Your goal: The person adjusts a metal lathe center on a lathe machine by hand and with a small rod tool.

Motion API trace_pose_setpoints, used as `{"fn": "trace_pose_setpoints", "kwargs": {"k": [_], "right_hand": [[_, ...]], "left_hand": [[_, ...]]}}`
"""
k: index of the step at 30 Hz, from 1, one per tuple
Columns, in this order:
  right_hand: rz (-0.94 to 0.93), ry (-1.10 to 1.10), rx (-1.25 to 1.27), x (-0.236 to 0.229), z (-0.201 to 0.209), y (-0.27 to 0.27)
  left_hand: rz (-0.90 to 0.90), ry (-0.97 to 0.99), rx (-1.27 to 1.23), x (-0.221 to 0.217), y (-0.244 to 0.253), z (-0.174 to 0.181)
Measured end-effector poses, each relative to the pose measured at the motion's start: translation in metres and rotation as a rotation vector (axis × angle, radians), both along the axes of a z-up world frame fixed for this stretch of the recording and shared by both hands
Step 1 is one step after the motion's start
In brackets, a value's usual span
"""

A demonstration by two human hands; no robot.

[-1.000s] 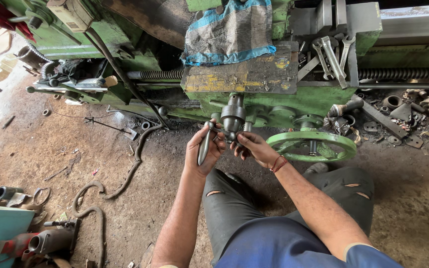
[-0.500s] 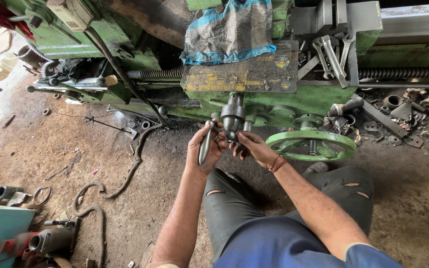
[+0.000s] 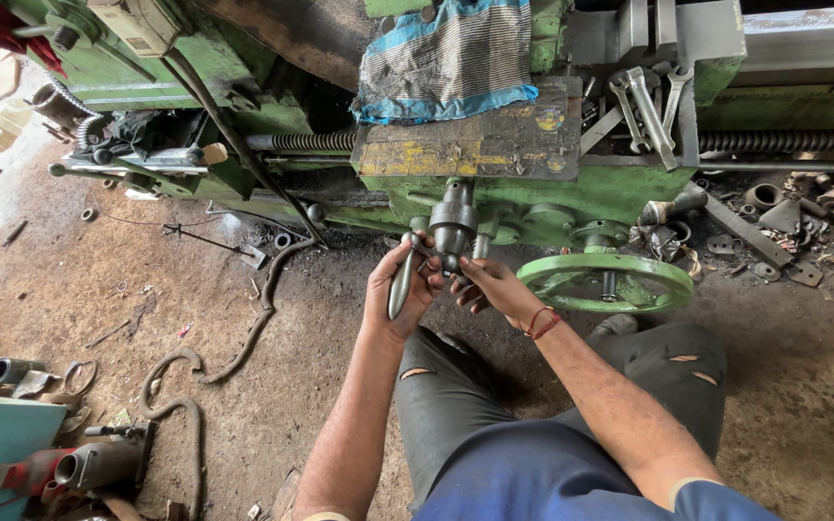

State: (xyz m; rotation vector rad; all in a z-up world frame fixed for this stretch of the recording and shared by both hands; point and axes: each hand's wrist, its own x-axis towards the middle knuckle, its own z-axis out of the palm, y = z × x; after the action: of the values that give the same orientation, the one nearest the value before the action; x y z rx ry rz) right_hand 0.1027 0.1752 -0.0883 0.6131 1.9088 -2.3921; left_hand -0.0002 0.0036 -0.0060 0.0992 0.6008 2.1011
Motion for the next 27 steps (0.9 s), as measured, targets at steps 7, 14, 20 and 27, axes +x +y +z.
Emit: {"fn": "trace_pose_setpoints", "kwargs": {"k": [7, 14, 20, 27], "right_hand": [[-0.049, 0.056, 0.136, -0.005, 0.011, 0.001], [-0.133, 0.020, 0.981, 0.025, 0.092, -0.019], [-0.214, 0.538, 1.095, 0.026, 0.137, -0.029], [-0.139, 0.664, 0.873, -0.002, 0.138, -0.037]], "left_hand": [[0.003, 0.025, -0.050, 0.001, 0.001, 0.004], [0.047, 0.035, -0.258, 0.001, 0.001, 0.001], [0.128, 0.044, -0.383, 0.006, 0.001, 0.004], [0.228, -0.037, -0.473, 0.007, 0.004, -0.007]]}}
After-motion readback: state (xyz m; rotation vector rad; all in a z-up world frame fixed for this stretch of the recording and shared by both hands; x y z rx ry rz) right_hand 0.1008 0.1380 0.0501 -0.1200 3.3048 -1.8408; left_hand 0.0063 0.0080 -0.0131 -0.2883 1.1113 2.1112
